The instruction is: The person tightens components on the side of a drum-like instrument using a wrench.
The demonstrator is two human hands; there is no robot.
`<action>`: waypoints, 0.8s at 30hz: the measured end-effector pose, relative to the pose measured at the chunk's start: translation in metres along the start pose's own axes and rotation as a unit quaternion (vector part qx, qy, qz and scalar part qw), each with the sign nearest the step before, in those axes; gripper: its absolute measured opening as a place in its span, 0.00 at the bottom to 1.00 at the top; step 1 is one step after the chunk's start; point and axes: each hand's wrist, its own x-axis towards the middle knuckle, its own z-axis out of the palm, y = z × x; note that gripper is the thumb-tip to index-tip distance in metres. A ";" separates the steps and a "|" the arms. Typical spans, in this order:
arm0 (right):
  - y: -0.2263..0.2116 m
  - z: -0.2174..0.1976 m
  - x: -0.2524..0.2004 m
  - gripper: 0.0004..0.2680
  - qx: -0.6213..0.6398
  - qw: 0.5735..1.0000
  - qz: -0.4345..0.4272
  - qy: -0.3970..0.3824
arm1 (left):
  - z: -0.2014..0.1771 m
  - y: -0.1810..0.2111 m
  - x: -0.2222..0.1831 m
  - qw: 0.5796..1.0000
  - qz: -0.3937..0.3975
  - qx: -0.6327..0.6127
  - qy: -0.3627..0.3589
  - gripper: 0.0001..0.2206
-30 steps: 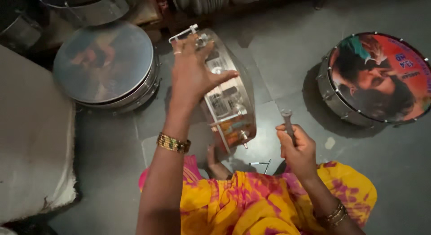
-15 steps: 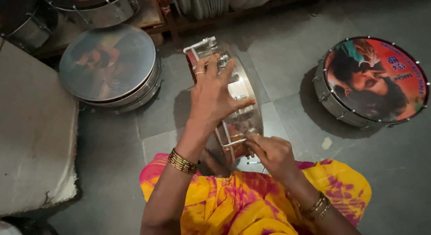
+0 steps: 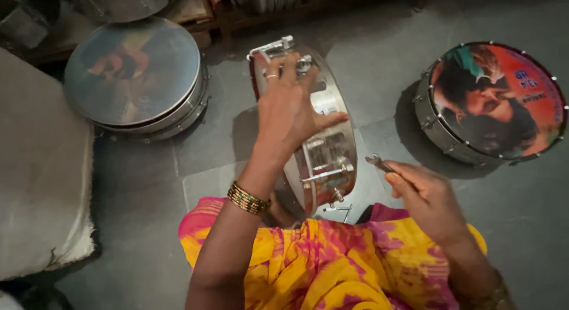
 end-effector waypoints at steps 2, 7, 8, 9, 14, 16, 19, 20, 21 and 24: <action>-0.020 -0.009 -0.001 0.14 -0.042 0.997 0.059 -0.013 | 0.001 -0.003 -0.001 1.000 -0.001 0.013 0.022 0.40; -0.070 -0.020 0.013 0.13 -0.173 0.971 0.125 -0.109 | -0.005 -0.003 -0.009 1.000 -0.027 -0.006 0.005 0.39; -0.079 -0.021 0.017 0.13 -0.192 0.966 0.117 -0.129 | -0.006 -0.002 -0.010 1.000 -0.022 -0.008 0.009 0.39; -0.087 -0.021 0.021 0.13 -0.217 0.956 0.135 -0.142 | -0.006 0.000 -0.012 1.000 -0.017 -0.011 0.013 0.39; -0.107 -0.015 0.039 0.10 -0.288 0.936 0.064 -0.191 | -0.003 0.008 -0.020 0.999 0.023 -0.005 0.035 0.41; -0.109 -0.010 0.046 0.09 -0.340 0.904 0.116 -0.231 | -0.002 0.010 -0.021 1.000 0.017 -0.015 0.019 0.40; -0.107 -0.003 0.056 0.08 -0.380 0.886 0.057 -0.259 | -0.004 0.008 -0.025 0.999 0.019 -0.020 0.024 0.41; -0.107 -0.001 0.060 0.07 -0.386 0.884 0.015 -0.263 | -0.004 0.008 -0.025 0.999 0.021 -0.020 0.029 0.41; -0.108 0.000 0.065 0.07 -0.390 0.876 0.050 -0.280 | -0.004 0.006 -0.026 0.999 0.016 -0.021 0.028 0.41; -0.113 0.005 0.082 0.06 -0.388 0.857 0.115 -0.318 | -0.003 0.004 -0.027 0.999 0.008 -0.020 0.034 0.41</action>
